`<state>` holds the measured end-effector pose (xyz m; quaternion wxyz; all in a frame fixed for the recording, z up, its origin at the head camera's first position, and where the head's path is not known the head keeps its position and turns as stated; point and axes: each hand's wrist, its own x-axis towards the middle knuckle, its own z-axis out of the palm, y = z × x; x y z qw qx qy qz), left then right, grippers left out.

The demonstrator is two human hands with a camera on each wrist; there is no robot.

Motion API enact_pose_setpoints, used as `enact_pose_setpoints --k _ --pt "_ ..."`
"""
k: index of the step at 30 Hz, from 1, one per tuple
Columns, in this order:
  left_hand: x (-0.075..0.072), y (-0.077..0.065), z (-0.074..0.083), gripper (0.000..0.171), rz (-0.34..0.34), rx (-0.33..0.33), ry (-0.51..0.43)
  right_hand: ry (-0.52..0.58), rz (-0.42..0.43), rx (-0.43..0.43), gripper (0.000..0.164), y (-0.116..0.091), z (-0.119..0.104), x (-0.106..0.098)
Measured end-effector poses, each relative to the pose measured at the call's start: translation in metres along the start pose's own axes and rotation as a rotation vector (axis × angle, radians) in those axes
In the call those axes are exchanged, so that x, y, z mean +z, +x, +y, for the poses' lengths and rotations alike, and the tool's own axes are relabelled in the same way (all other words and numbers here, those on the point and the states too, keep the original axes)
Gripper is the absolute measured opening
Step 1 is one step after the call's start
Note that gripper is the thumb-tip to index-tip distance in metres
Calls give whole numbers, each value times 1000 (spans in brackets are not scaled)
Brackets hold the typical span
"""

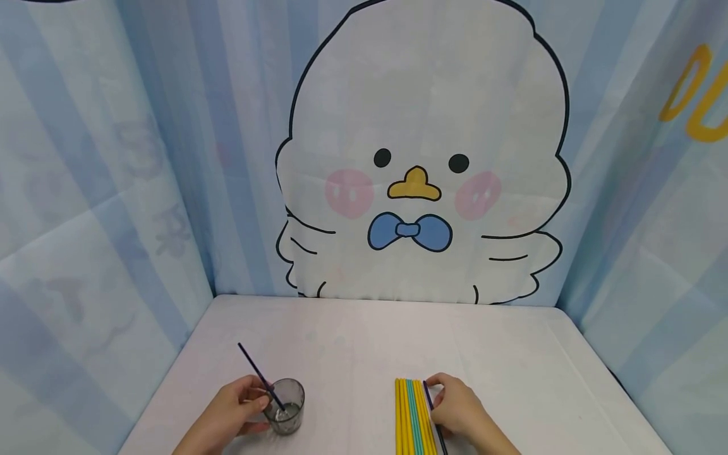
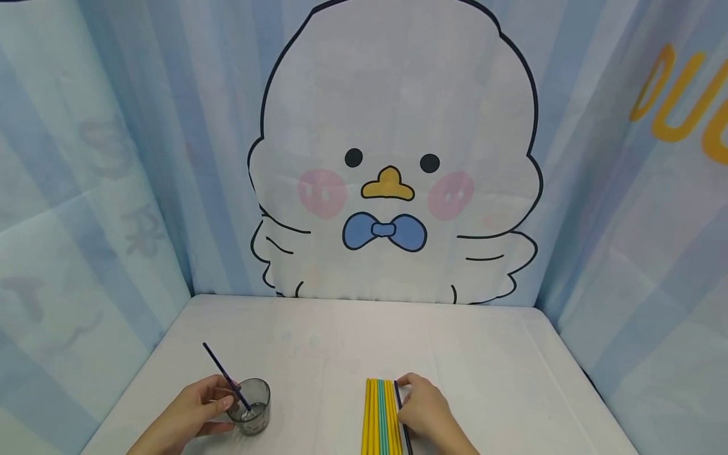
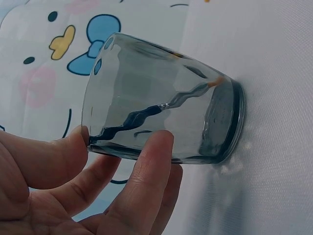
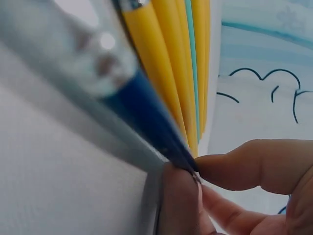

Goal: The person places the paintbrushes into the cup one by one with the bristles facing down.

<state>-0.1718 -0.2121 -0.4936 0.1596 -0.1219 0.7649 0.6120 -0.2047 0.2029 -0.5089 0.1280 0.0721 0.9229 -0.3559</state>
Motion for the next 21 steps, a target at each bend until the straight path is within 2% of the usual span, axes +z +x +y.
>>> enact_pose_setpoints --k 8,16,21 --pt "1 0 -1 22 23 -1 -1 299 -60 21 75 5 5 -3" --pt "3 -3 2 23 37 1 -7 413 -45 39 77 8 -2 -5" --pt "1 -3 1 25 5 18 -13 473 -43 25 77 9 -6 -5"
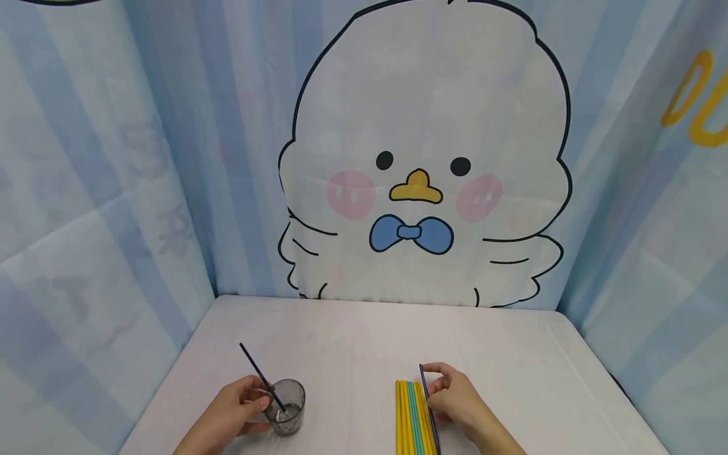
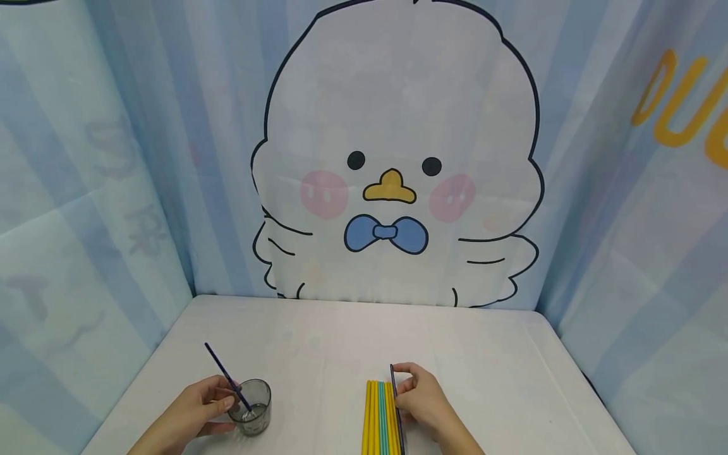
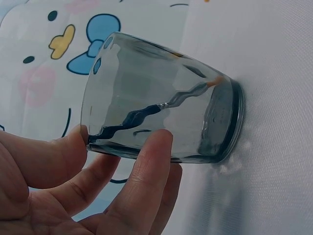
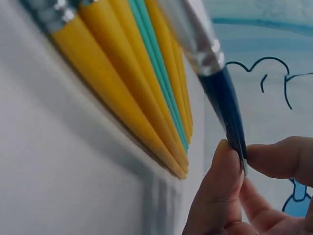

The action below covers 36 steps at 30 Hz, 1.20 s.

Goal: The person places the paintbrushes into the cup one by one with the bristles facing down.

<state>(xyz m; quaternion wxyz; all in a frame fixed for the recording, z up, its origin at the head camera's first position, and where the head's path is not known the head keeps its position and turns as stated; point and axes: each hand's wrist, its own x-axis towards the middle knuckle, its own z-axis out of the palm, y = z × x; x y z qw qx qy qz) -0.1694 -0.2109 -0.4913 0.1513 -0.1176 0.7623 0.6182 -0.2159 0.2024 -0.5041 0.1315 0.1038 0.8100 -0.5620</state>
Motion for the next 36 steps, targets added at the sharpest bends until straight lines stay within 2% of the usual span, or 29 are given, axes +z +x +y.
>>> enact_pose_setpoints --k 7,12,16,36 --pt "5 -2 2 20 52 -11 3 120 -44 -31 76 0 -10 4" --pt "4 0 1 21 36 -18 2 171 -105 -91 76 -6 -20 8" --pt "4 2 -1 23 31 -21 8 187 -118 -122 77 -10 -27 12" --pt "2 1 -1 21 35 -22 -1 409 -77 -276 74 -17 -50 46"
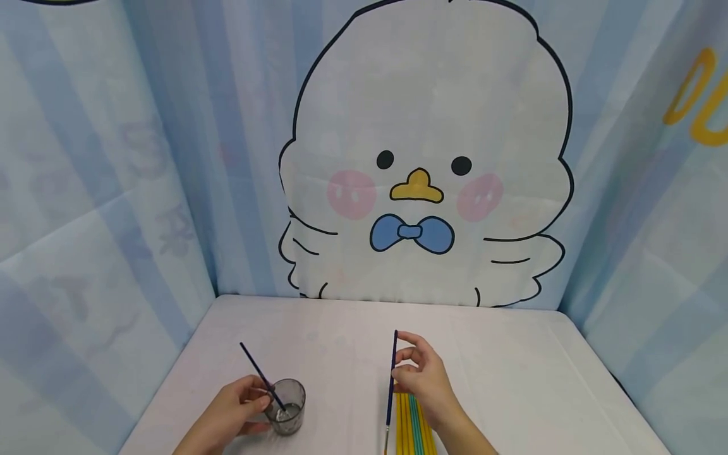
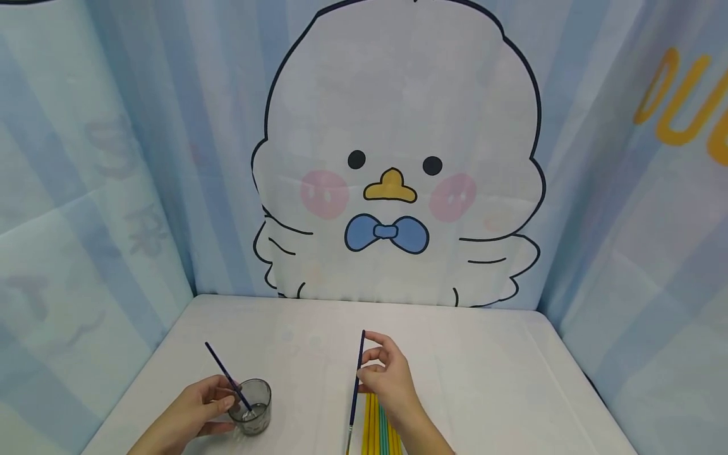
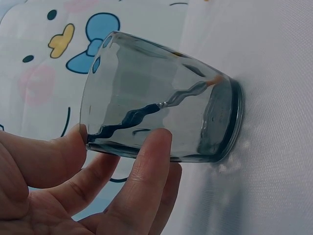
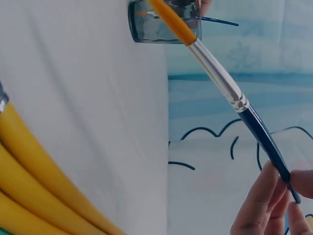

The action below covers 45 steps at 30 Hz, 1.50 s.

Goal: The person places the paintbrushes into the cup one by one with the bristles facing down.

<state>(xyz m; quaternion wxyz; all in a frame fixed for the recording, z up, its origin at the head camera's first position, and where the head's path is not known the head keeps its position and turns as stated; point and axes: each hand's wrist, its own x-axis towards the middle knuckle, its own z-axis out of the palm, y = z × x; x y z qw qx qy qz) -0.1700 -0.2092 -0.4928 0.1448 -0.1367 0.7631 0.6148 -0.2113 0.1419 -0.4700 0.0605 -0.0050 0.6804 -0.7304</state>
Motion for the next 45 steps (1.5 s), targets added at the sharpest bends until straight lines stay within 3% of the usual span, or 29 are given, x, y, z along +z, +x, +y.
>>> enact_pose_setpoints --k 14,33,45 --pt "-3 0 -4 24 -10 -2 5 90 -13 -163 72 8 -6 41" --pt "-1 3 -4 21 21 0 6 171 -29 -245 68 19 -18 97" --pt "-2 4 -1 22 3 8 -6 188 -43 -314 69 30 -26 125"
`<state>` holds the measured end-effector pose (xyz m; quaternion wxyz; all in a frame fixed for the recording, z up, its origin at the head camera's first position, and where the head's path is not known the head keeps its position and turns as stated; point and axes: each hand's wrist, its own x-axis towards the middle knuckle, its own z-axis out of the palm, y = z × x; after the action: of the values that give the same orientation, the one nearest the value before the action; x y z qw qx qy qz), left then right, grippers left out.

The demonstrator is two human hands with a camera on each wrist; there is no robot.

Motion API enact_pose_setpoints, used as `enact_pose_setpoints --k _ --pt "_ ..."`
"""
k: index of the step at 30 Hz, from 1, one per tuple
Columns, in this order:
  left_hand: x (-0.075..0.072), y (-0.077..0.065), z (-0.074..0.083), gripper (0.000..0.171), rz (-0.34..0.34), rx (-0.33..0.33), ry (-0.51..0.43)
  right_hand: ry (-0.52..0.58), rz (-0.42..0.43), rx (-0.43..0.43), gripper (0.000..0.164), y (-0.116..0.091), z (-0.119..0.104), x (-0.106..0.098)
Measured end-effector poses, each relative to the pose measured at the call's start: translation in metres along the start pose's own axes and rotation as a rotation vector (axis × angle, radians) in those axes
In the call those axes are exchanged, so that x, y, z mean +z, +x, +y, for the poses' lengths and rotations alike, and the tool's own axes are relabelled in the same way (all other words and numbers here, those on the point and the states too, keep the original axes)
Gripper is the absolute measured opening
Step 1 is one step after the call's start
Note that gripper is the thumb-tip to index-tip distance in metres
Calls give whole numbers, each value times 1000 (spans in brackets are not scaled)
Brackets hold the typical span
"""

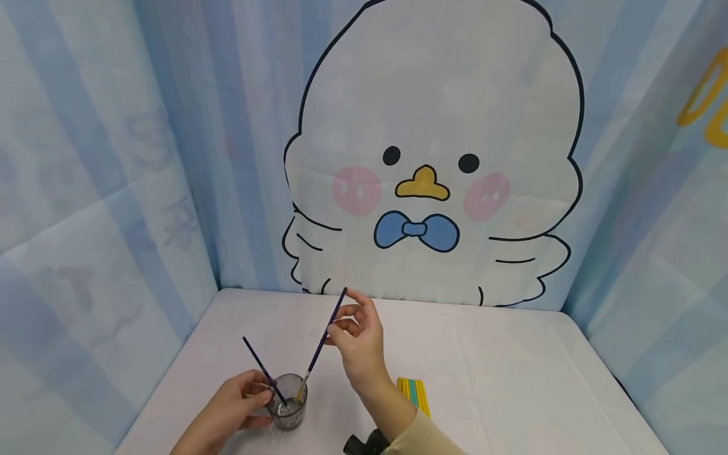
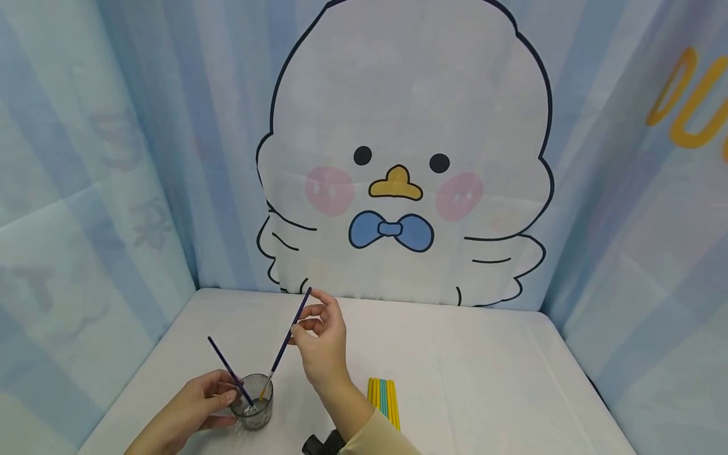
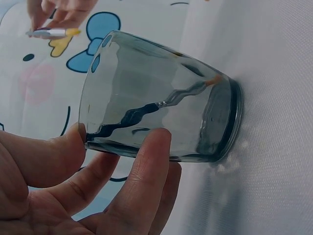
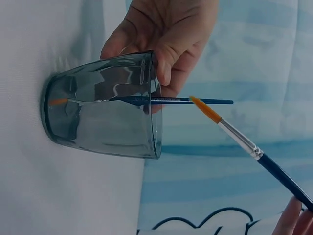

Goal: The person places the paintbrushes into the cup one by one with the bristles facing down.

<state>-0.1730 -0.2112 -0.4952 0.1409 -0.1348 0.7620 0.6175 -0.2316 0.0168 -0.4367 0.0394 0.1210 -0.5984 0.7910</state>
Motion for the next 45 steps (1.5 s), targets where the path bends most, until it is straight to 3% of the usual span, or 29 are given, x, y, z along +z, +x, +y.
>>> enact_pose_setpoints --k 9,19,34,45 --pt "-3 0 0 24 -40 35 2 -91 -37 -27 67 5 14 10" --pt "-4 0 -1 25 -49 43 7 -188 -107 5 66 3 37 13" --pt "-4 -1 0 26 -25 39 20 -256 -207 50 64 -3 57 21" --pt "-11 -2 -2 31 -111 92 -14 -392 -305 68 50 -5 66 20"
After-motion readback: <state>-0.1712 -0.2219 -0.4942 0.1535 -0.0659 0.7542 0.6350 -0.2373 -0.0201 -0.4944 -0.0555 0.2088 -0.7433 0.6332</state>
